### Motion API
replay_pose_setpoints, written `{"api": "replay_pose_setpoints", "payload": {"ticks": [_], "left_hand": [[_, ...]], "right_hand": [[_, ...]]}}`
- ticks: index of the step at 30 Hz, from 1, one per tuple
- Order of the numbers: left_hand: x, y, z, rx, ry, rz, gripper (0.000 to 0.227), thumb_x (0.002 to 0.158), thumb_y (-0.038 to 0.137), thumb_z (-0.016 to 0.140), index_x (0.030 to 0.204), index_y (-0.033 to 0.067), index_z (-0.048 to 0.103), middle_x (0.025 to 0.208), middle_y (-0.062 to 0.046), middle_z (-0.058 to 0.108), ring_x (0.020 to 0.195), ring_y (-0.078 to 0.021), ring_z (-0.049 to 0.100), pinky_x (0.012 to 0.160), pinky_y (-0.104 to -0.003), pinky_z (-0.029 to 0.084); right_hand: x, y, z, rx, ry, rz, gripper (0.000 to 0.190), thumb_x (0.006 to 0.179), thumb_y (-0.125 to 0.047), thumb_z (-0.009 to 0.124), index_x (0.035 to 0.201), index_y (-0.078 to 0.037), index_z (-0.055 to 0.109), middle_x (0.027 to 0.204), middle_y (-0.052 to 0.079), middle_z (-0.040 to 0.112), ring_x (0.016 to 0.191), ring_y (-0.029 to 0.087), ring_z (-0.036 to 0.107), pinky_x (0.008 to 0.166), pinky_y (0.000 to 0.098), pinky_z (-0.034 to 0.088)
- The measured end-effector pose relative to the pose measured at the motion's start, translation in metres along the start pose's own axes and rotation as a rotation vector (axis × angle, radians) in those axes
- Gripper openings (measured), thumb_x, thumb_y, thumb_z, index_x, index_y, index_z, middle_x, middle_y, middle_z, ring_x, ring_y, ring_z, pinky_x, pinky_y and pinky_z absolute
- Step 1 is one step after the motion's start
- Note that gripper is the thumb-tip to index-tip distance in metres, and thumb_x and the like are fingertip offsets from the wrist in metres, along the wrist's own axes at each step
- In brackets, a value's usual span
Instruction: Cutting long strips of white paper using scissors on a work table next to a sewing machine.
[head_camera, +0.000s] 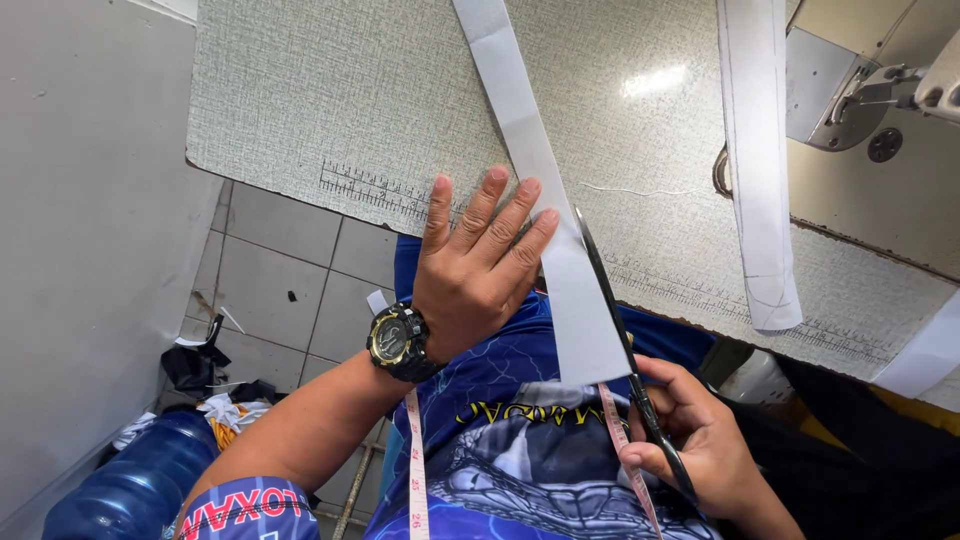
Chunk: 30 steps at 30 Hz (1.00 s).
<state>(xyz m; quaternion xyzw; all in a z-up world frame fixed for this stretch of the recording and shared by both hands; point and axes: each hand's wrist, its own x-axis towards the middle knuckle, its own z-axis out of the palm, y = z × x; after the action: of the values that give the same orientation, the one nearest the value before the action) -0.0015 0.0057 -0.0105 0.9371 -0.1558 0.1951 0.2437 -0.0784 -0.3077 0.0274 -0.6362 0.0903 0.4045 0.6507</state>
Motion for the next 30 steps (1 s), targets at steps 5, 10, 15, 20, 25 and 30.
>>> {"api": "replay_pose_setpoints", "payload": {"ticks": [5,10,15,20,25,30], "left_hand": [[-0.002,-0.003,0.002,-0.020,0.006,0.013,0.026,0.109,0.017,0.060,0.131,0.0110,0.073,0.142,-0.015,0.065,0.140,-0.0409,0.051,0.119,-0.067,0.020],[-0.003,-0.004,0.001,-0.018,0.009,0.028,0.029,0.111,0.020,0.053,0.130,0.0119,0.074,0.142,-0.015,0.065,0.140,-0.0400,0.051,0.120,-0.066,0.019],[-0.004,-0.007,0.002,-0.004,0.005,0.040,0.029,0.111,0.021,0.053,0.131,0.0126,0.073,0.141,-0.014,0.066,0.139,-0.0400,0.054,0.119,-0.066,0.020],[-0.004,-0.006,0.002,-0.005,0.006,0.039,0.031,0.112,0.022,0.050,0.131,0.0119,0.073,0.142,-0.015,0.066,0.138,-0.0407,0.054,0.119,-0.066,0.020],[-0.004,-0.006,0.002,-0.015,0.004,0.035,0.030,0.111,0.021,0.052,0.132,0.0117,0.072,0.142,-0.015,0.066,0.139,-0.0404,0.053,0.119,-0.066,0.020],[-0.005,-0.006,0.003,-0.019,0.006,0.027,0.031,0.111,0.021,0.051,0.130,0.0115,0.073,0.142,-0.015,0.066,0.139,-0.0401,0.053,0.119,-0.067,0.021]], "right_hand": [[0.010,-0.004,0.005,-0.049,-0.011,-0.025,0.090,0.071,-0.005,0.088,0.149,-0.003,0.044,0.072,0.012,0.065,0.062,0.016,0.062,0.062,0.0283,0.055],[0.016,-0.012,0.014,-0.154,0.041,0.011,0.089,0.069,-0.002,0.087,0.148,-0.002,0.045,0.077,0.013,0.071,0.064,0.016,0.066,0.064,0.0284,0.057],[0.016,-0.009,0.014,-0.199,0.054,0.019,0.089,0.072,-0.005,0.087,0.150,-0.004,0.045,0.078,0.010,0.067,0.066,0.013,0.061,0.065,0.0268,0.052],[0.014,-0.005,0.015,-0.221,0.086,0.063,0.088,0.072,-0.003,0.086,0.150,-0.006,0.046,0.089,0.013,0.077,0.074,0.013,0.068,0.073,0.0268,0.055],[0.014,-0.010,0.022,-0.173,0.098,0.067,0.088,0.073,0.001,0.084,0.151,-0.005,0.046,0.101,0.014,0.079,0.077,0.013,0.067,0.075,0.0270,0.054],[0.013,-0.004,0.018,-0.184,0.081,0.055,0.085,0.074,0.002,0.084,0.150,-0.006,0.046,0.108,0.013,0.082,0.086,0.013,0.073,0.081,0.0281,0.058]]}}
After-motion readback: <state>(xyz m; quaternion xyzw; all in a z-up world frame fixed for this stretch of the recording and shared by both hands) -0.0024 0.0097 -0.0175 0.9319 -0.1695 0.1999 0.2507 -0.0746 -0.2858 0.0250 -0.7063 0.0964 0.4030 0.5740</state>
